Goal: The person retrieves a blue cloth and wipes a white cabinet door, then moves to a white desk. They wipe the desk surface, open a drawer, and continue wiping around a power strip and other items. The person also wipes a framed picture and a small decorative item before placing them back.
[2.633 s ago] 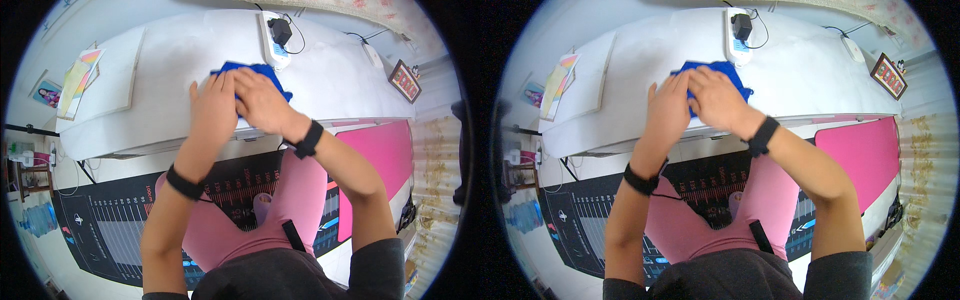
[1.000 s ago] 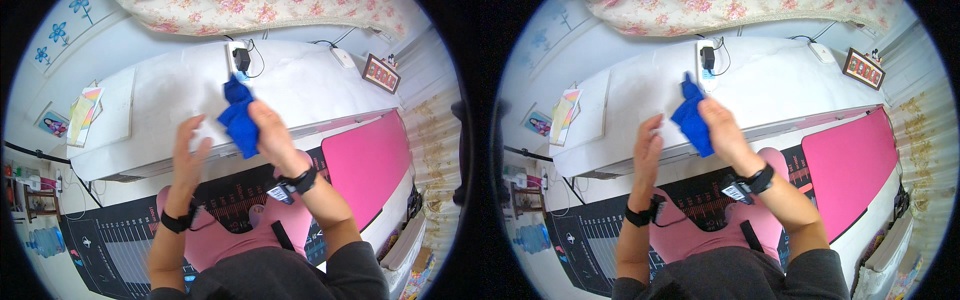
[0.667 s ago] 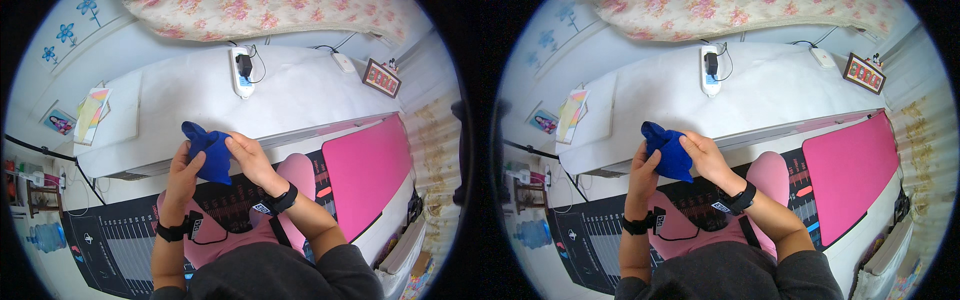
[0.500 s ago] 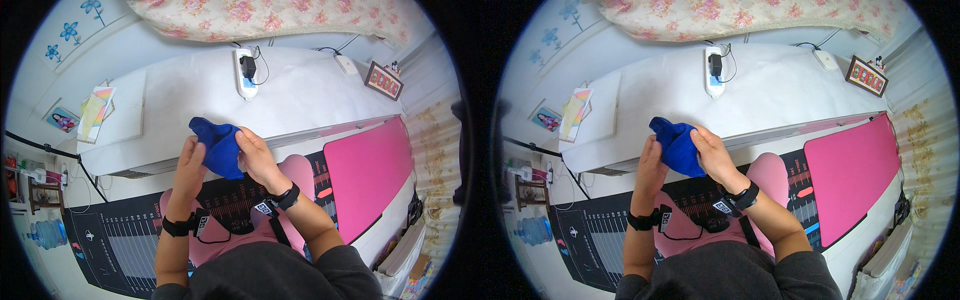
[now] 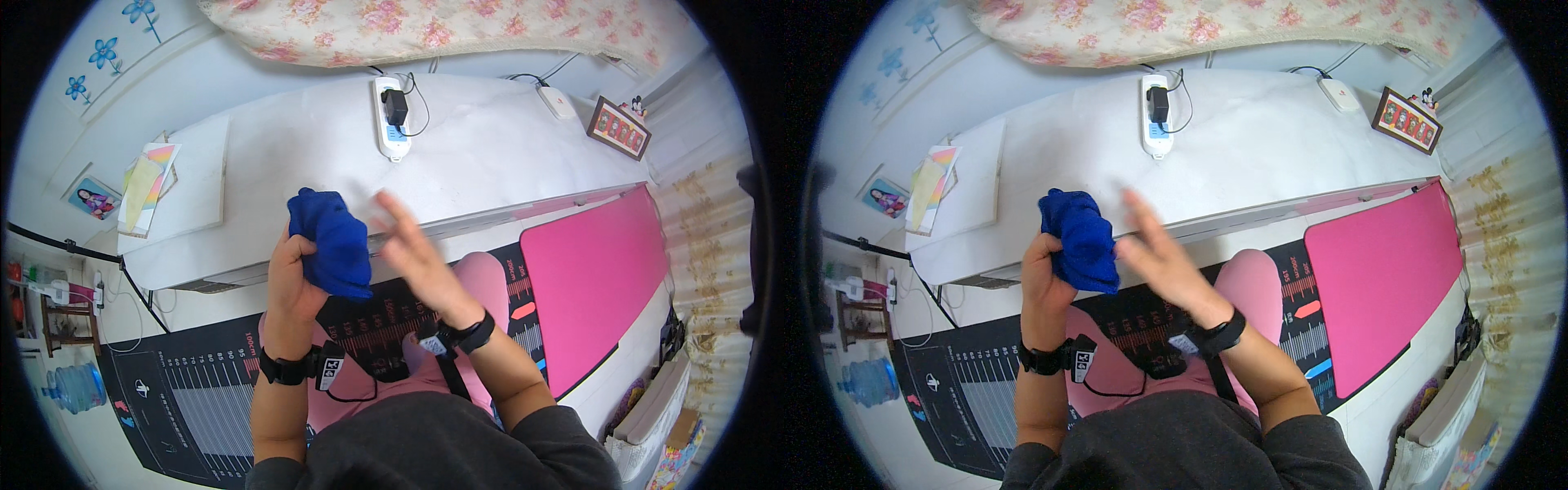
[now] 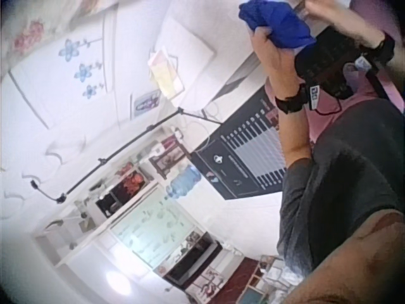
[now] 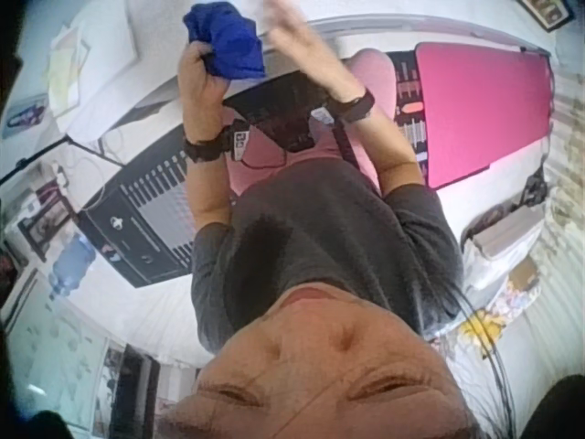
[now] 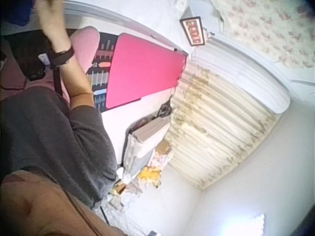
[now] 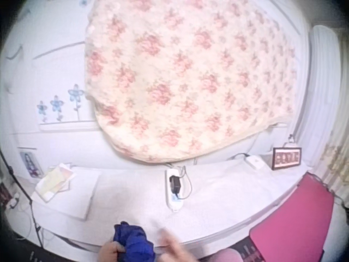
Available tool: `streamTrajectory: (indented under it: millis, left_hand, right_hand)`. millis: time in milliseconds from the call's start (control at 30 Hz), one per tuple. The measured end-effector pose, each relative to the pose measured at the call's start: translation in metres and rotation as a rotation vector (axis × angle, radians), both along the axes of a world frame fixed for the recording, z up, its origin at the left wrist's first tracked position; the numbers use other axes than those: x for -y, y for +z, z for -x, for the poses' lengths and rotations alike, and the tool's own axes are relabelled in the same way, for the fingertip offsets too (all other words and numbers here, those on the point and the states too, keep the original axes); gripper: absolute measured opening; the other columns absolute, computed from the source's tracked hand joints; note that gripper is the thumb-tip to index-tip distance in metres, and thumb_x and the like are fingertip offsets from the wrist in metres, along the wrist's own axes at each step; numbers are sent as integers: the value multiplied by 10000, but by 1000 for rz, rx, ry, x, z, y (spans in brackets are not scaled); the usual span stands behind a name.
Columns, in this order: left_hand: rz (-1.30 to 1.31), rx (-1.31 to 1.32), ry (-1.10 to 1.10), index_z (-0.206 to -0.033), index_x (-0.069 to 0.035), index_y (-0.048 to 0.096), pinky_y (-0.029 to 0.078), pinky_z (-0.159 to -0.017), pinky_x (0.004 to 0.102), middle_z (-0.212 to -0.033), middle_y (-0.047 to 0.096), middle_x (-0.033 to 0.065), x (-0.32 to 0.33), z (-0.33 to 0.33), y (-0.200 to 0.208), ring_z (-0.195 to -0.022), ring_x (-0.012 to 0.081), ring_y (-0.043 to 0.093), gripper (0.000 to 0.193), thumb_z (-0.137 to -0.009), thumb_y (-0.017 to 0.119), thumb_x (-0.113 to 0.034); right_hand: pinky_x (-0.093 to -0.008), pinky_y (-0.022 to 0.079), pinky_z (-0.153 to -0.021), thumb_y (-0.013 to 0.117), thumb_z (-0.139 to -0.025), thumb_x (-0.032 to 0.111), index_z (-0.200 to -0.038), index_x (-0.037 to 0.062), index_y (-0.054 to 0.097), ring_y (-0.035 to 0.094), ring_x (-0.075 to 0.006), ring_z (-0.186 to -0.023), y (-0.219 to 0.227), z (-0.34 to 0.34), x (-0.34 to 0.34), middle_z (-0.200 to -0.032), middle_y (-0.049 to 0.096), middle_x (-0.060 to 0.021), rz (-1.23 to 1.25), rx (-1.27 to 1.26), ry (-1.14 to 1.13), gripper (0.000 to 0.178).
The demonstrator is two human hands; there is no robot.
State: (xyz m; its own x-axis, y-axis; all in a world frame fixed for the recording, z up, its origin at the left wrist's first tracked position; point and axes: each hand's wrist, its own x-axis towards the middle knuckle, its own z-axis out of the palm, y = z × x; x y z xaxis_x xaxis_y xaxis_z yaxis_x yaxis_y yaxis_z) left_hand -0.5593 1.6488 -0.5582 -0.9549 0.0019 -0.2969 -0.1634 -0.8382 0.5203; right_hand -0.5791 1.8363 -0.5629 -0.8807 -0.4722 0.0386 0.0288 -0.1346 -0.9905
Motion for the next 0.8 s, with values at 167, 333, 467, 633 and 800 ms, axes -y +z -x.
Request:
streamTrajectory:
  millis: [167,333,467,633,800]
  left_hand:
    - [60,-100,-28,-1294,-19,447,479,-939,363,-1180,566,124,-16,-10,12,-1079,243,568,558,-742,420,59]
    - [1148,-255,330,-1225,-26,467,392,-984,350,-1210,557,139,4,4,-14,-1152,250,520,433,-801,462,64]
    - [1856,-241,434,-1206,-7,488,374,-1010,393,-1232,540,160,51,15,-51,-1178,326,486,364,-843,497,6]
    - [1874,-258,395,-1267,-7,471,357,-1032,417,-1281,511,165,82,25,-84,-1210,339,457,372,-912,510,-112]
    - [1808,-327,383,-1307,-14,459,327,-1059,408,-1339,466,174,86,26,-91,-1254,340,423,390,-961,470,-192]
  right_hand:
    - [-296,425,-955,605,-929,169,-1361,15,425,506,-128,-1098,3,-15,20,-1222,566,-99,-19,53,-68,493]
    - [-298,493,-814,565,-856,62,-1211,7,563,605,-158,-883,-5,31,-58,-1006,667,-107,-295,-254,-644,360]
    - [-451,387,-1011,593,-808,184,-1091,-59,624,498,-429,-1176,-28,90,-138,-1290,519,-285,-1092,-706,-812,374]
    - [-494,313,-1072,614,-834,292,-1320,-29,460,429,-447,-1252,-69,90,-107,-1312,499,-275,-1146,-726,-525,603]
    - [-462,274,-1112,582,-863,261,-1294,19,524,414,-358,-1305,-78,26,56,-1355,498,-194,-870,-991,-177,497]
